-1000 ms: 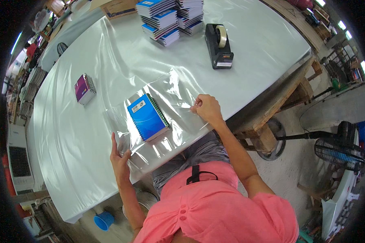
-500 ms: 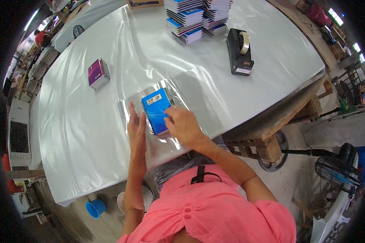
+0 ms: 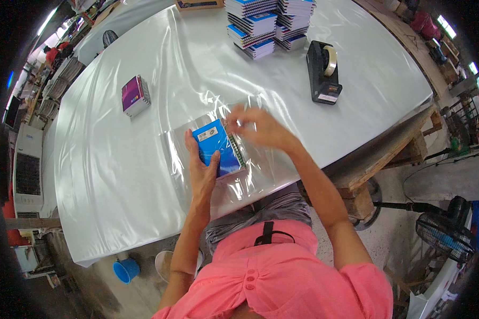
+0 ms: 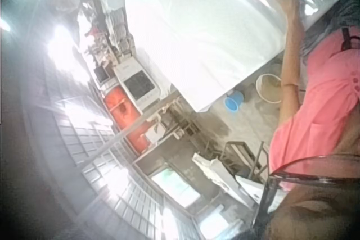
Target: The person wraps individual spiral notebooks in plastic film and seals the edges with tape, picking up notebooks from stacks on a table and placing them onto the film.
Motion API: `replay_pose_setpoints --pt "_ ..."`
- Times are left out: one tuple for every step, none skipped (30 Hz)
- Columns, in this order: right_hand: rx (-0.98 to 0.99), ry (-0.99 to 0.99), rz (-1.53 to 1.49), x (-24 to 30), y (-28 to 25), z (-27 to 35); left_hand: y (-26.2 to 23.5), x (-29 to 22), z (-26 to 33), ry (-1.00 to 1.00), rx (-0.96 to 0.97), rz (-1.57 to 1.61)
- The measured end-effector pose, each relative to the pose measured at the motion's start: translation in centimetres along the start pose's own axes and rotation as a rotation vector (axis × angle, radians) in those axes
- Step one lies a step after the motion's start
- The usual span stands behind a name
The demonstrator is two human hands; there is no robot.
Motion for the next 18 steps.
replay_pose_setpoints --pt "-0.205 -0.15 0.102 0.1 -1.9 -1.9 0.1 -0.1 0.0 0.014 0.001 -0.033" --pt "-0.41 -0.302 0.203 0.2 -3.2 -3.5 0.1 -0.2 0.0 0.028 0.001 -0.068" --pt "-0.408 -0.306 0.197 -1.1 -3.1 -5.7 -0.1 -0.2 0.0 0.028 -0.004 -0.074" --pt "-0.218 -0.325 0.223 -2.1 -1.9 -8.0 0.0 -0.3 0.0 0.033 0.002 -0.058" --pt "-0.024 -0.342 0.246 -2.7 -0.2 -9.8 0.0 -0.3 -0.1 0.036 0.006 -0.044" --pt "-0.027 -0.343 0.248 -2.5 -0.1 -11.3 0.1 -0.4 -0.1 0.039 0.007 -0.043" --pt "0.206 -0.171 0.105 -4.0 1.9 -13.1 0.3 -0.5 -0.2 0.043 0.022 -0.013" --pt "0.446 -0.002 -0.045 -5.0 4.7 -14.0 0.1 -0.4 -0.3 0.041 0.027 0.012" --pt "0.454 -0.009 -0.048 -4.5 5.7 -14.9 -0.1 -0.3 -0.2 0.038 0.018 0.005" --pt "0.457 -0.004 -0.045 -4.2 6.6 -15.5 -0.2 -0.2 -0.2 0.042 0.023 0.014" --pt "0.456 0.008 -0.042 -4.6 7.1 -15.8 -0.1 -0.2 -0.2 0.045 0.034 0.026" --pt "0.457 0.008 -0.043 -5.0 7.4 -15.8 0.0 -0.1 -0.3 0.044 0.034 0.026" --pt "0.136 -0.052 -0.071 -4.9 4.8 -16.3 0.2 -0.1 -0.4 0.036 0.042 0.05" --pt "-0.184 -0.112 -0.096 -4.9 2.0 -15.9 0.4 -0.1 -0.4 0.028 0.049 0.075" --pt "-0.402 -0.201 -0.195 -4.7 -0.1 -14.5 0.3 0.0 -0.3 0.02 0.043 0.076" --pt "-0.58 -0.201 -0.184 -5.2 -1.9 -12.7 0.2 0.4 -0.2 -0.028 0.025 0.125" --pt "-0.638 -0.139 -0.186 -4.6 -2.2 -11.0 -0.3 1.0 0.1 -0.065 0.003 0.144" --pt "-0.654 -0.153 -0.14 -4.4 -3.0 -9.0 -0.2 0.9 0.2 -0.089 -0.002 0.174"
Point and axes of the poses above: each hand's wrist, its own z-axis away from the middle knuckle, its own y-axis out of the palm, x = y × z, the point moved 9 cm from there along -z, towards the middle knuckle
